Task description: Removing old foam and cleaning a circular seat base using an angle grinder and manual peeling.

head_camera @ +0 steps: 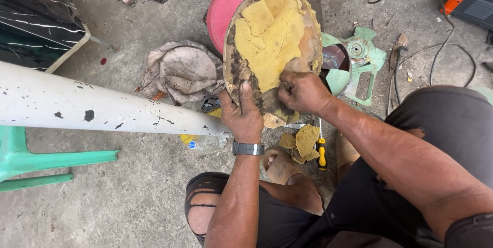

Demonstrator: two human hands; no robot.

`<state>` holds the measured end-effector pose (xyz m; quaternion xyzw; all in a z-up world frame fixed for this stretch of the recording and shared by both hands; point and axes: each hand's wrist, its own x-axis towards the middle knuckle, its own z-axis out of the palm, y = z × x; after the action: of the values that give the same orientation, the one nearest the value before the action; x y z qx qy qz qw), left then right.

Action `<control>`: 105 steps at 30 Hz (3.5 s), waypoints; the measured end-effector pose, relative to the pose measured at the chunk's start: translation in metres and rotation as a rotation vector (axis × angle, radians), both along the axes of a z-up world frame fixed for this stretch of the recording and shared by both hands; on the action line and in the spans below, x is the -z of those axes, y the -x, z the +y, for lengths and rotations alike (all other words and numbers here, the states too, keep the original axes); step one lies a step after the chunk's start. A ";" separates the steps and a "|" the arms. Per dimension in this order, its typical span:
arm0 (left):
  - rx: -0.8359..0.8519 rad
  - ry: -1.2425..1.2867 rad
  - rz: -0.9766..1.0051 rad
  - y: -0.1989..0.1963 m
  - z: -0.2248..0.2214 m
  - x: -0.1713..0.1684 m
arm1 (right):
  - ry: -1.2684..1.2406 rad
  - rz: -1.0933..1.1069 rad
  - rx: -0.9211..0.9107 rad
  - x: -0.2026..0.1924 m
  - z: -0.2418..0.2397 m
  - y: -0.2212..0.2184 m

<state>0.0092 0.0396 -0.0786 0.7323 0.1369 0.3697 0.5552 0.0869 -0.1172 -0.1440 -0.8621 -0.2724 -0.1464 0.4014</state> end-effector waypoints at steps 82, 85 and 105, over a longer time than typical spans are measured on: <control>0.323 0.615 0.401 -0.010 0.035 -0.057 | 0.849 0.942 -0.561 -0.148 -0.081 0.001; 0.237 0.639 0.332 -0.006 0.056 -0.072 | 0.769 1.103 -0.583 -0.175 -0.073 -0.002; 0.509 0.901 0.492 -0.076 0.120 0.067 | 0.603 0.377 -0.283 -0.096 -0.073 -0.040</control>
<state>0.0852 0.1596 -0.1460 0.4975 0.2257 -0.0518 0.8360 0.1265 -0.1901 -0.0482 -0.9072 -0.3407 0.1584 0.1893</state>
